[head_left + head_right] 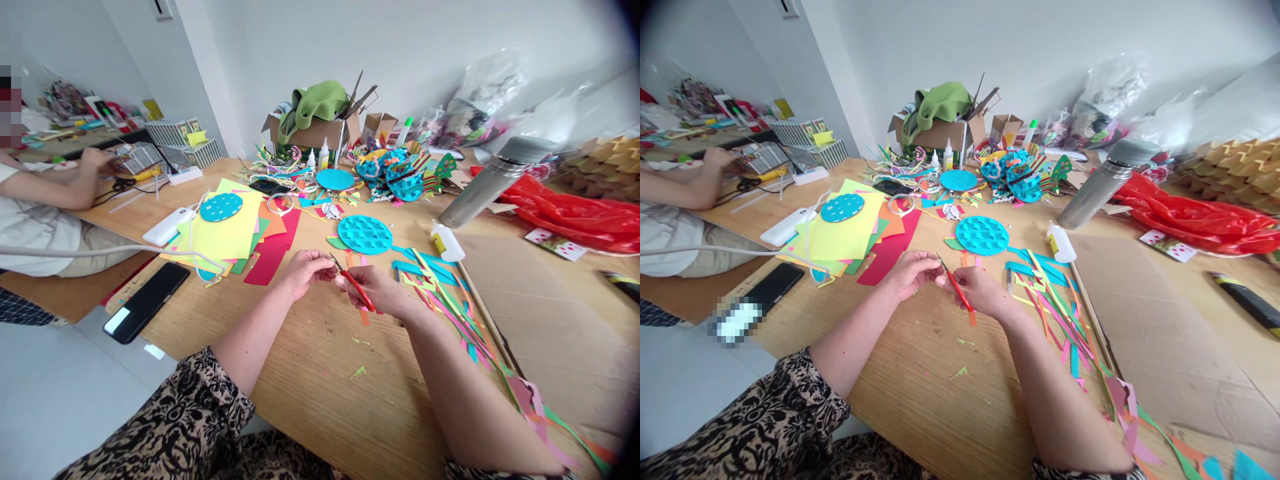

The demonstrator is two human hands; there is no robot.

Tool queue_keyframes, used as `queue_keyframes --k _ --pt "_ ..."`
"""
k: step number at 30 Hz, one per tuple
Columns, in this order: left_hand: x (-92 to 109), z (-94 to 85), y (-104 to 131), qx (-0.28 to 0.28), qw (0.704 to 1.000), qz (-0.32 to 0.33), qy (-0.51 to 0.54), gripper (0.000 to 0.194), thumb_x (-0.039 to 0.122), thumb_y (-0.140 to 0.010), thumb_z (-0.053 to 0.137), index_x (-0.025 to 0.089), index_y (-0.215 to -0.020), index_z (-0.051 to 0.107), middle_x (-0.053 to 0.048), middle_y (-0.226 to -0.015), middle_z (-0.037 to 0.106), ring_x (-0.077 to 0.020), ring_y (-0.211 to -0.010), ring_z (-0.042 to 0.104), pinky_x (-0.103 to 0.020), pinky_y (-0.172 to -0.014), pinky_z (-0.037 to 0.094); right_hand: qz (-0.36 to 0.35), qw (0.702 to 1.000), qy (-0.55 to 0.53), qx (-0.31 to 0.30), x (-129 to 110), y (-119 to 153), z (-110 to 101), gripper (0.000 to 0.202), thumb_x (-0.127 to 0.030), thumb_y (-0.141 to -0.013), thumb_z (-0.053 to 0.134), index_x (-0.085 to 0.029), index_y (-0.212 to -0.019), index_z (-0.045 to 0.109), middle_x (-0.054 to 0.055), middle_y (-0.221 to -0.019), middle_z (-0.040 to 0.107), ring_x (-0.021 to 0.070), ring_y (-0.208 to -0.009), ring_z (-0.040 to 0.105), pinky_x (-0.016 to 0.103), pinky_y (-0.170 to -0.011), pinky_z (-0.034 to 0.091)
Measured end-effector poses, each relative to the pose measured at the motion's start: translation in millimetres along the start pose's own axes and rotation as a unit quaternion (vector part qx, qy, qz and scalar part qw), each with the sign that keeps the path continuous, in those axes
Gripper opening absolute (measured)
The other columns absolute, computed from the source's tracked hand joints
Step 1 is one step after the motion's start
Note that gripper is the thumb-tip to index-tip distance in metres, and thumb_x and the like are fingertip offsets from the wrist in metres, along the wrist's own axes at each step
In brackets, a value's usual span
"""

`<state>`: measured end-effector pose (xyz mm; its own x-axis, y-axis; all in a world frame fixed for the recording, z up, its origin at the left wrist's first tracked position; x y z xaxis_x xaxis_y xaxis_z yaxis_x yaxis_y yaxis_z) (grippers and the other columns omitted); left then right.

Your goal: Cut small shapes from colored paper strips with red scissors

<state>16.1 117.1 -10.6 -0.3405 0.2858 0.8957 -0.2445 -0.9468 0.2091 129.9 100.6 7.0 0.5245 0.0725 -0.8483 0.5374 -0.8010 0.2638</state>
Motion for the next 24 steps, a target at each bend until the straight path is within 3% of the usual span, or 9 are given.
queue_keyframes --k 9,16,24 --pt "3.3 5.6 1.9 -0.014 1.0 0.006 -0.004 0.016 0.023 -0.062 0.07 0.011 -0.066 0.062 -0.002 -0.064 0.063 -0.0106 -0.06 0.057 -0.025 -0.061 0.043 0.003 1.0 -0.015 -0.001 -1.2 0.4 0.0 0.048 -0.063 -0.077 0.054 -0.016 -0.071 0.055 -0.001 -0.05 0.053 0.0106 -0.043 0.049 0.022 -0.041 0.037" --pt "2.4 4.2 1.4 -0.006 1.0 0.004 0.002 0.018 0.024 -0.06 0.073 0.011 -0.067 0.062 -0.002 -0.064 0.063 -0.0109 -0.06 0.058 -0.025 -0.061 0.043 -0.009 1.0 -0.007 -0.003 -1.1 -0.4 1.3 0.045 -0.061 -0.078 0.054 -0.016 -0.073 0.053 0.002 -0.057 0.058 0.0126 -0.051 0.055 0.023 -0.046 0.04" --pt "3.0 4.7 1.0 -0.005 1.0 0.006 0.004 0.018 0.024 -0.06 0.073 0.011 -0.066 0.062 -0.002 -0.064 0.063 -0.0107 -0.06 0.058 -0.026 -0.062 0.044 -0.009 1.0 -0.006 0.002 -2.1 -0.7 0.4 0.044 -0.059 -0.08 0.053 -0.016 -0.071 0.053 0.0 -0.053 0.054 0.011 -0.046 0.053 0.022 -0.044 0.04"
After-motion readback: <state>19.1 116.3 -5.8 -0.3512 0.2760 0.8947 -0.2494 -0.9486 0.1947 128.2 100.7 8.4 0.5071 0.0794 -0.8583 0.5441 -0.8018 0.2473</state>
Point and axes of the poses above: each hand's wrist, its own y-axis away from the middle knuckle, its own z-axis out of the palm, x = y × z, the point moved 8 cm from there along -y, towards the middle knuckle
